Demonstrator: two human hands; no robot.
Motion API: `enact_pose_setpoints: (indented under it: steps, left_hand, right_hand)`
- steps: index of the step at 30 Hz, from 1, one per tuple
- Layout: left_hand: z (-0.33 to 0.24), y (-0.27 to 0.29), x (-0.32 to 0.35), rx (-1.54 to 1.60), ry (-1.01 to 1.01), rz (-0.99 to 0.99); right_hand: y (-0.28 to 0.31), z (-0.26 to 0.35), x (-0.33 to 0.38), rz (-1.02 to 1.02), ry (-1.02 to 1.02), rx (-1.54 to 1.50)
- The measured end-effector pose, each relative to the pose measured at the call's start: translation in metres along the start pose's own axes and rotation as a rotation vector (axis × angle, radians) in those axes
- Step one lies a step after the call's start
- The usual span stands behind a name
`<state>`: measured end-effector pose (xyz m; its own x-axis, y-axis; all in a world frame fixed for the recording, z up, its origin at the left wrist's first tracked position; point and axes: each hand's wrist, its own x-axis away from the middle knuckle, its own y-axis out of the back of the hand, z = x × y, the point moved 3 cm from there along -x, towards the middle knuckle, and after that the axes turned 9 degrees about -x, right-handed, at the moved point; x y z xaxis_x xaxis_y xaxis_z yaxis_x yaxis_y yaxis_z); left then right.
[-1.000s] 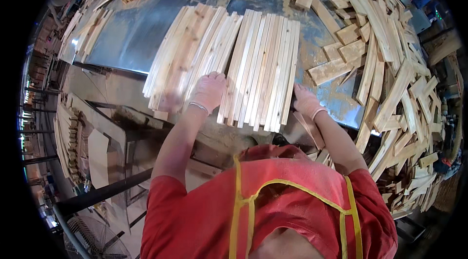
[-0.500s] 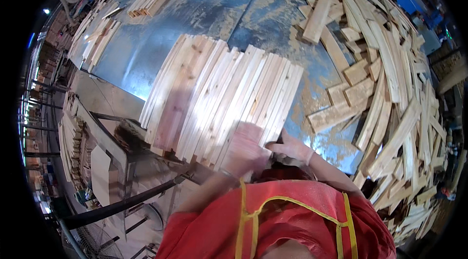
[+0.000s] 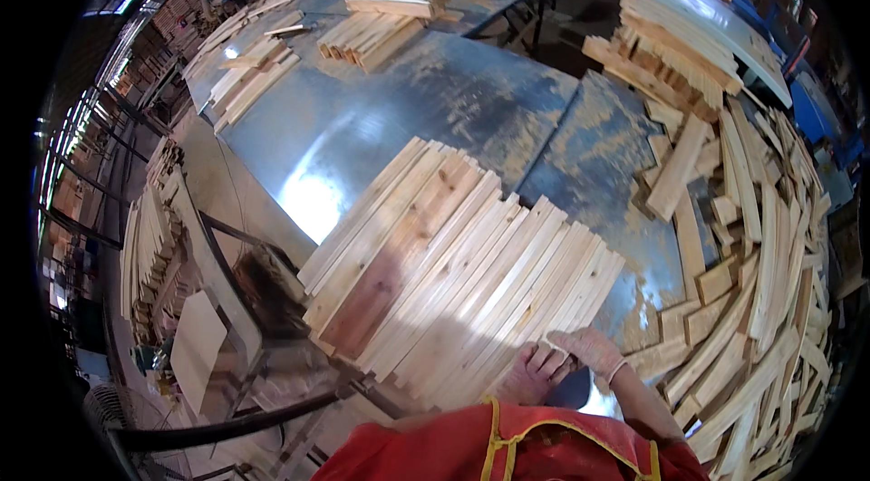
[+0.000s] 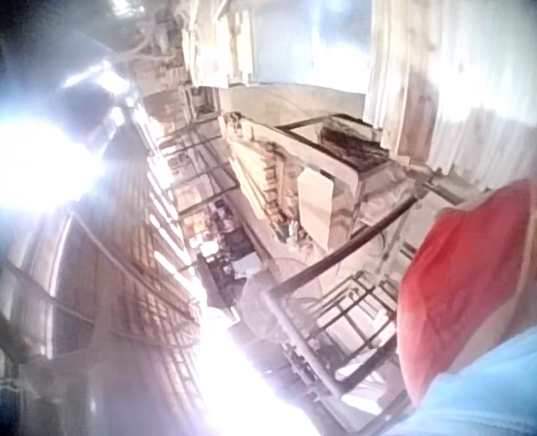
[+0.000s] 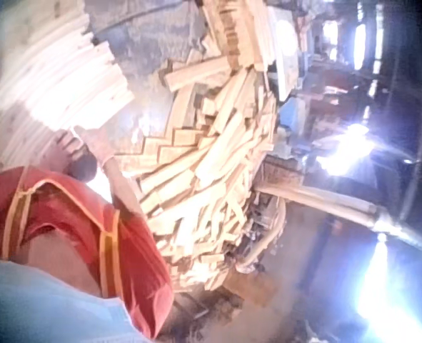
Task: The person sorts wooden planks on a metal table in a workshop. They pick up individual planks from a large pile, inspect them, and place them into a neat stack. Another person is visible in the background also handling wood.
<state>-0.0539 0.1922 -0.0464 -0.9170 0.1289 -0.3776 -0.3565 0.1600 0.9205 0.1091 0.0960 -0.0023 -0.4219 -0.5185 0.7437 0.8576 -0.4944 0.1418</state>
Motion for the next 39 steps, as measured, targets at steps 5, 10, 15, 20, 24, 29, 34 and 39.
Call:
enact_pose_setpoints:
  steps: [5, 10, 15, 20, 24, 29, 34, 39]
  left_hand:
    - [0.112, 0.039, 0.003, 0.011, 0.061, 0.112]
    - [0.236, 0.096, -0.003, -0.02, 0.141, 0.422]
    - [0.318, 0.107, 0.02, -0.006, 0.334, 0.274]
    - [0.337, 0.1, -0.001, -0.46, 0.386, 0.435]
    - [0.317, 0.083, -0.013, -0.374, 0.206, 0.416]
    - [0.187, 0.05, -0.056, -0.065, -0.081, 0.432]
    - [0.04, 0.037, -0.095, 0.135, -0.222, 0.643]
    - [-0.043, 0.04, -0.104, 1.412, 0.49, 1.028]
  right_hand:
    - [-0.055, 0.089, -0.063, 0.098, 0.216, 0.084]
    - [-0.125, 0.18, -0.118, -0.018, 0.353, 0.006]
    - [-0.159, 0.249, -0.117, 0.233, 0.392, 0.017]
    - [-0.057, 0.175, -0.056, -0.295, 0.486, -0.008]
    - [0.071, 0.047, 0.072, -1.008, 0.141, 0.021]
    - [0.149, -0.167, 0.135, -1.471, -0.288, 0.292]
    - [0.16, -0.21, 0.159, -1.3, -0.314, 0.119]
    - [0.08, -0.185, 0.196, -0.656, 0.261, -1.099]
